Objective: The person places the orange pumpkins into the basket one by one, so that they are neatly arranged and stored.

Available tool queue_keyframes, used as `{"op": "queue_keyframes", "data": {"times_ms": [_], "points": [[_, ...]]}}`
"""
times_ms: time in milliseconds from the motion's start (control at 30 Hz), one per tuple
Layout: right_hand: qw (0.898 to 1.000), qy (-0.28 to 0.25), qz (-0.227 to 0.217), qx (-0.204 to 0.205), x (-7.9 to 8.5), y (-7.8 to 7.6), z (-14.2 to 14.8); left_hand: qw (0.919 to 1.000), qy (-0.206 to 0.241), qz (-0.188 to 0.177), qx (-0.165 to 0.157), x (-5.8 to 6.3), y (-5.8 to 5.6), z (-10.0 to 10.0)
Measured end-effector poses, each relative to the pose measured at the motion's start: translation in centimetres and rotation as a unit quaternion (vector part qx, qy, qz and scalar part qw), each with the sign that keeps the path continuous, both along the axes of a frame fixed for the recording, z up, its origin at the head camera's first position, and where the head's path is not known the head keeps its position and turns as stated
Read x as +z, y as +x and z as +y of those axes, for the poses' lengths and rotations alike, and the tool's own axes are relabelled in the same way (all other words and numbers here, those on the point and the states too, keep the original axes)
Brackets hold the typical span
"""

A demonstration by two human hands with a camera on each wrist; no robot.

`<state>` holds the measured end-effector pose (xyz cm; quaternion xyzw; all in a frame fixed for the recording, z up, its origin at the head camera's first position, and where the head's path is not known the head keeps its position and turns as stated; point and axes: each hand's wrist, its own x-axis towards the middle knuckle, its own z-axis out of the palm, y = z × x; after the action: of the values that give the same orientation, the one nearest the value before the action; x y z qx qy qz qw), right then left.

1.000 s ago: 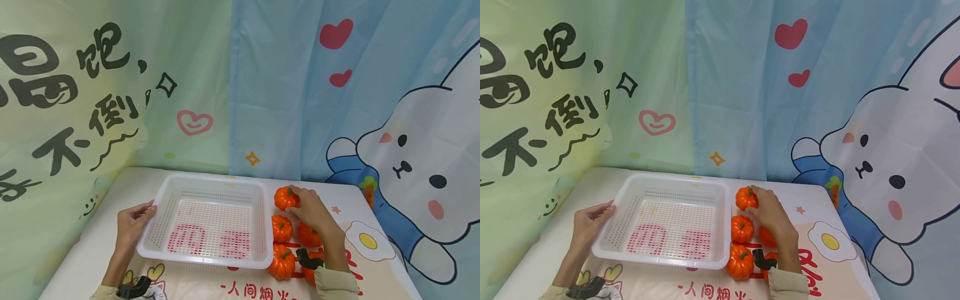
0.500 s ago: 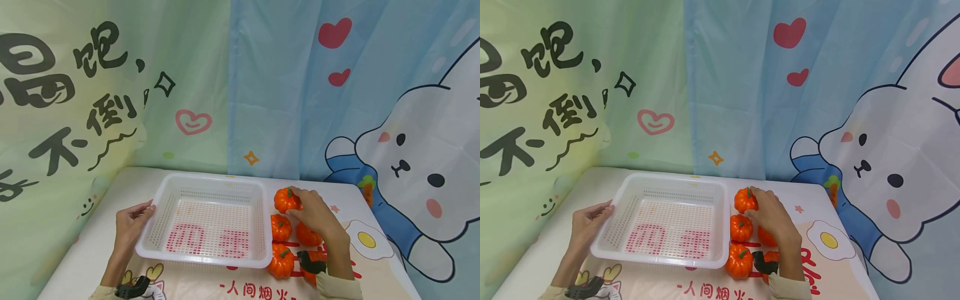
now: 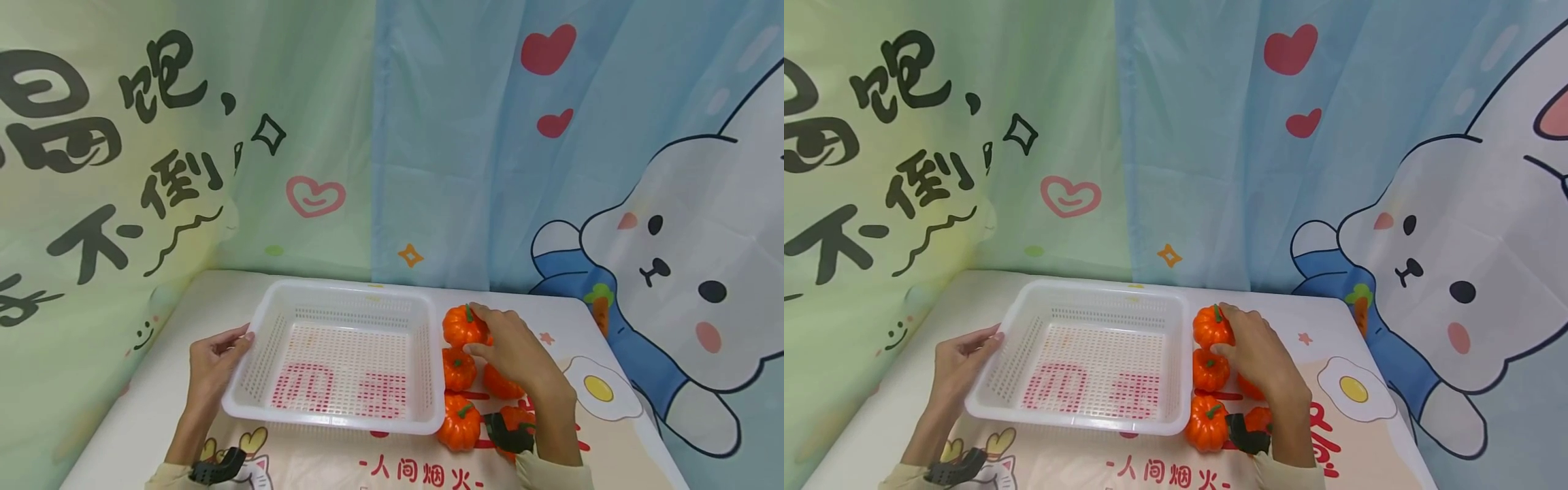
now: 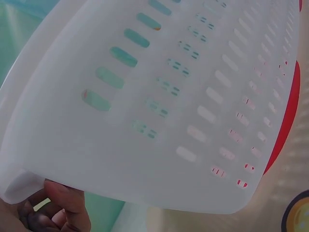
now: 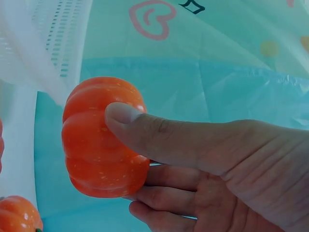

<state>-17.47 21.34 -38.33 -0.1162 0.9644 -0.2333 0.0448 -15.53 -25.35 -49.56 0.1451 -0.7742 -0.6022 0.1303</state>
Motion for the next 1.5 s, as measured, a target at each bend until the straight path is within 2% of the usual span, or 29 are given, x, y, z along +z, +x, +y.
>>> {"op": "queue_keyframes", "data": {"times_ms": [367,633,1033,1367,1500], "points": [[1.0,-0.009,0.012,0.021,0.7,0.2,-1.0,1.0,0.0,-0.001,0.0,-0.1,-0.1,0.0],[1.0,-0.009,0.009,0.023,0.9,0.9,-1.8,0.9999,-0.008,-0.006,0.004,-0.1,-0.2,0.0],[0.999,-0.01,0.018,0.047,0.4,1.3,-4.1,1.0,0.001,0.001,0.0,0.0,-0.1,0.1],[0.999,-0.014,-0.006,0.034,-0.3,1.8,-5.5,1.0,0.002,0.008,-0.004,-0.3,-0.1,0.1],[0.999,-0.018,-0.003,0.037,-0.7,1.8,-6.0,0.9999,0.004,0.009,-0.003,-0.2,0.0,0.0]]}}
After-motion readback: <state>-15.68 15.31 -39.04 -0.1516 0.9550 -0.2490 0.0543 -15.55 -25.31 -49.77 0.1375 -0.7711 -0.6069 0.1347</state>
